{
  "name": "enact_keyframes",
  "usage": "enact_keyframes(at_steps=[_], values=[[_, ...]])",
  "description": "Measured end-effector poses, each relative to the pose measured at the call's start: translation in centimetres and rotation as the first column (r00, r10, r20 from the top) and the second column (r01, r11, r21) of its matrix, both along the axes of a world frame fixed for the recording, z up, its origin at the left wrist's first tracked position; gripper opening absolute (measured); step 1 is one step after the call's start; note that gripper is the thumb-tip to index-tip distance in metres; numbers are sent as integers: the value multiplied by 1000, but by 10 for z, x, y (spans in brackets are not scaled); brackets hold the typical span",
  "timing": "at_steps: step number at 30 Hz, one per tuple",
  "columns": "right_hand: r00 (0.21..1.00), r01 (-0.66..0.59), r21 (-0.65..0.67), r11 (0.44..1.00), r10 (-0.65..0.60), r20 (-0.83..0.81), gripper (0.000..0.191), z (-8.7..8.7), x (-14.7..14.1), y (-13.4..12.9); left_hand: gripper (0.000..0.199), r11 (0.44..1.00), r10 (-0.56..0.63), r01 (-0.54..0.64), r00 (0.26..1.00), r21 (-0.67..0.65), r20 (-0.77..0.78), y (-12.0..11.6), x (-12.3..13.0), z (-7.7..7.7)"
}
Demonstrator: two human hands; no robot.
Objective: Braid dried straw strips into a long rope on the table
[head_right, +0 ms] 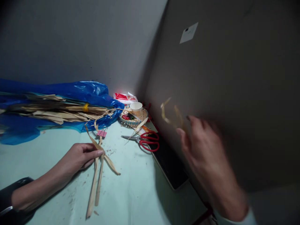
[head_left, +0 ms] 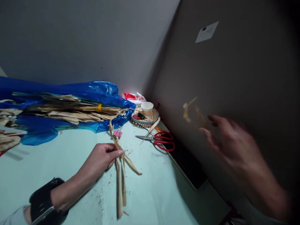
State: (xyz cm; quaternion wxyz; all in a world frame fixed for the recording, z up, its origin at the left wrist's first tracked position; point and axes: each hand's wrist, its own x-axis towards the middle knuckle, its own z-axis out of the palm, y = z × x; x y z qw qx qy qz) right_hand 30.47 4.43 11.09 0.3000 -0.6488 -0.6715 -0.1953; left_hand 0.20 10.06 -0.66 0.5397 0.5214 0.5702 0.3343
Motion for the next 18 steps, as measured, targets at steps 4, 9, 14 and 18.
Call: enact_keyframes(at_steps=[4,9,14,18], values=[[923,-385,-75,920,383,-35,23,-33,-65,15,32,1000,3,-3,1000,21,24,-3,1,3],[761,-646,-254,720,581,-289,26,-74,-145,46,27,998,21,-27,997,64,80,-1,2,2],[686,-706,-209,677,581,-437,10,-94,-164,65,33,996,26,-32,997,85,71,0,1,0],[493,-734,-134,666,386,-780,16,-84,-153,64,28,999,24,-27,995,23,96,-1,-1,-2]])
